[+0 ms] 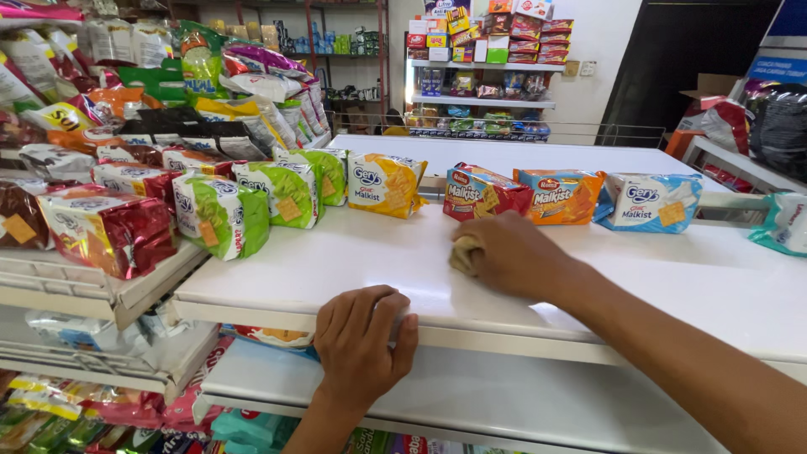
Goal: The person wipes the white shelves of a snack display with a cloth. They move along the aisle, cleaning the top and lower shelves, and briefly handle a spray bottle before continuing to wipe the surfaces.
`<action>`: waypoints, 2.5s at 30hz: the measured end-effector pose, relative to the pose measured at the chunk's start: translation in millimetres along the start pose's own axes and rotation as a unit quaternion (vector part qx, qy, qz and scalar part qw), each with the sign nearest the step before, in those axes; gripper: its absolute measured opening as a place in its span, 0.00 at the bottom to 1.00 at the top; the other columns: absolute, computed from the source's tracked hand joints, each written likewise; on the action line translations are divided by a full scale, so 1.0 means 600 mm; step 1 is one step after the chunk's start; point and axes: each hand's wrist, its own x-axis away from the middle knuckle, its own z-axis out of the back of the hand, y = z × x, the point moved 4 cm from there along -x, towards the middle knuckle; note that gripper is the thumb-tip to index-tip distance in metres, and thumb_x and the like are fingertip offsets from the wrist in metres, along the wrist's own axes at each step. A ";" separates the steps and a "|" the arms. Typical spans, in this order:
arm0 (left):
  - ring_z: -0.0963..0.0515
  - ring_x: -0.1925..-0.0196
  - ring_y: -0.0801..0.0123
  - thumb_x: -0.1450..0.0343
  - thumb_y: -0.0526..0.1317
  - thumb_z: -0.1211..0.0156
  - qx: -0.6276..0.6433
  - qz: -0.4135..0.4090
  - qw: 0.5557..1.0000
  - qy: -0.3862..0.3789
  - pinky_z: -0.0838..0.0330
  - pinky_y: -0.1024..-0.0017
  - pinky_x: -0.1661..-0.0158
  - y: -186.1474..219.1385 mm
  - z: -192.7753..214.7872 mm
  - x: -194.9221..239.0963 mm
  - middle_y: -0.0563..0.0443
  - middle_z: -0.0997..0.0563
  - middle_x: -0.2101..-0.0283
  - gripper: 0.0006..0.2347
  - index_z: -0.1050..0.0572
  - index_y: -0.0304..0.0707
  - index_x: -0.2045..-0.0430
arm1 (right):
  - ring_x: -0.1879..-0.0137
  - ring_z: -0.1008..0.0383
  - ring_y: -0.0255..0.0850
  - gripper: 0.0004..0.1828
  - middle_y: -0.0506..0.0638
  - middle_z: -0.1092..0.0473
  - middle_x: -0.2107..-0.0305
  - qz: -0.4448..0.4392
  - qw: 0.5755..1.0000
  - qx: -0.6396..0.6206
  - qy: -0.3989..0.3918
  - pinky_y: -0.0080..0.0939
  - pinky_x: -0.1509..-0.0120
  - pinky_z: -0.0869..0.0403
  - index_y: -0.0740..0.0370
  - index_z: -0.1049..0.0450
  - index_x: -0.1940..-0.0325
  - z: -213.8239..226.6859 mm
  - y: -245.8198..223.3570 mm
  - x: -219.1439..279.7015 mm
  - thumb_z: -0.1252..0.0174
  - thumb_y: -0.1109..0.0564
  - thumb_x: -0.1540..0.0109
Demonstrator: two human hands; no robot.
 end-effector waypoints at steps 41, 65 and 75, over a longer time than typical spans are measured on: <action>0.21 0.60 0.60 0.32 0.44 0.34 0.138 -0.087 0.977 -0.136 0.28 0.62 0.60 0.297 -0.150 -0.074 0.51 0.24 0.65 0.09 0.24 0.39 0.69 | 0.57 0.21 0.57 0.10 0.60 0.22 0.65 -0.192 0.961 0.188 -0.057 0.57 0.49 0.25 0.59 0.20 0.61 0.123 0.252 0.251 0.43 0.54 0.40; 0.22 0.65 0.63 0.32 0.46 0.34 0.150 -0.071 0.971 -0.172 0.28 0.65 0.67 0.385 -0.214 -0.097 0.54 0.25 0.70 0.10 0.23 0.41 0.75 | 0.43 0.24 0.55 0.28 0.57 0.24 0.47 -0.028 1.000 -0.004 0.011 0.47 0.37 0.29 0.58 0.21 0.46 0.168 0.278 0.358 0.42 0.68 0.50; 0.23 0.68 0.65 0.32 0.48 0.34 0.120 -0.089 0.973 -0.177 0.29 0.65 0.70 0.384 -0.217 -0.090 0.54 0.26 0.72 0.10 0.22 0.42 0.75 | 0.49 0.22 0.54 0.28 0.56 0.22 0.54 -0.360 0.907 0.201 0.081 0.48 0.39 0.28 0.50 0.16 0.51 0.278 0.479 0.525 0.45 0.69 0.51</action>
